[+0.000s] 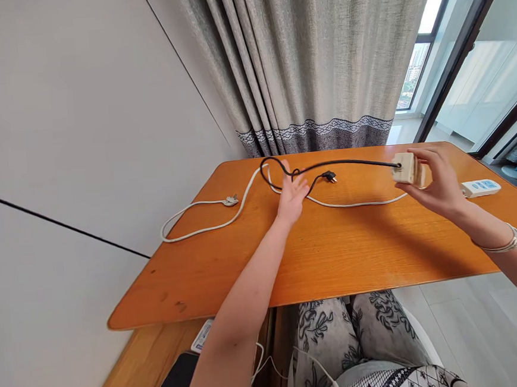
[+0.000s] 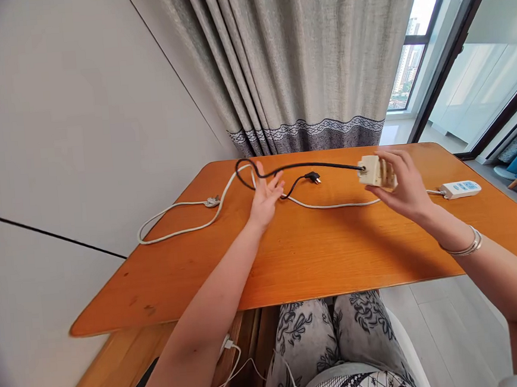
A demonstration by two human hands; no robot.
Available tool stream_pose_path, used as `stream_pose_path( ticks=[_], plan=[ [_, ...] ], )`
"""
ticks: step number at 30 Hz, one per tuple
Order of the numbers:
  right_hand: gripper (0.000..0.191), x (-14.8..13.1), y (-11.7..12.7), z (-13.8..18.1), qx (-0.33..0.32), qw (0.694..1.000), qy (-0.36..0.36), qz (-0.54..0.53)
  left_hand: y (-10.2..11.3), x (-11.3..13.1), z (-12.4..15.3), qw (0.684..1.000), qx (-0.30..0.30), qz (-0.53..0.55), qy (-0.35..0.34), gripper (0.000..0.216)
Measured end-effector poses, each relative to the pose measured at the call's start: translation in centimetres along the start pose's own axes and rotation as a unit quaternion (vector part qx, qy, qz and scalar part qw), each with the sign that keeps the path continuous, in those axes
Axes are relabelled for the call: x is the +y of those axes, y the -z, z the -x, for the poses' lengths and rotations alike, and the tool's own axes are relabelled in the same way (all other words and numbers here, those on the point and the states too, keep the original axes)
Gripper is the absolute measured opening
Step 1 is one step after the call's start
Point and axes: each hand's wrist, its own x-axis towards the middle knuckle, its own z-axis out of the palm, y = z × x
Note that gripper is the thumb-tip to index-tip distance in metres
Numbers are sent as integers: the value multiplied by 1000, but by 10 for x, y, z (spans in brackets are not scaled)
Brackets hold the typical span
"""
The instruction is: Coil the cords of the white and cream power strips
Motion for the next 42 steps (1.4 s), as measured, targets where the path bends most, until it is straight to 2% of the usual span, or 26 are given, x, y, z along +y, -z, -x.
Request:
stream_pose_path(
  ticks=[3,7,10,13,20,25,29,32,36,42],
  plan=[
    [63,38,17,23,7,997,-28,73,21,12,-8,998,60,28,-11,91],
    [54,81,40,51,-52,977,-55,202,42,26,-13,998,55,28,-25,92],
    [56,103,58,68,-72,954,-133,261,49,32,-15,997,63,33,-16,95],
    [59,122,73,83,-97,933,-195,287,51,37,-17,996,81,42,-1,90],
    [56,166,92,113,-194,900,-187,343,61,49,-18,993,99,40,-41,79],
    [50,192,98,134,-244,876,-248,335,78,57,-19,987,145,62,-23,61],
    [48,210,100,145,-271,868,-270,317,88,58,-22,970,223,85,41,41],
    [51,220,97,143,-285,875,-251,299,92,53,-24,951,260,108,126,41],
    [47,227,90,132,-304,873,-240,298,89,43,-25,936,261,91,219,47],
    [51,227,84,125,-309,882,-239,264,83,34,-23,922,221,-10,316,61]
  ],
)
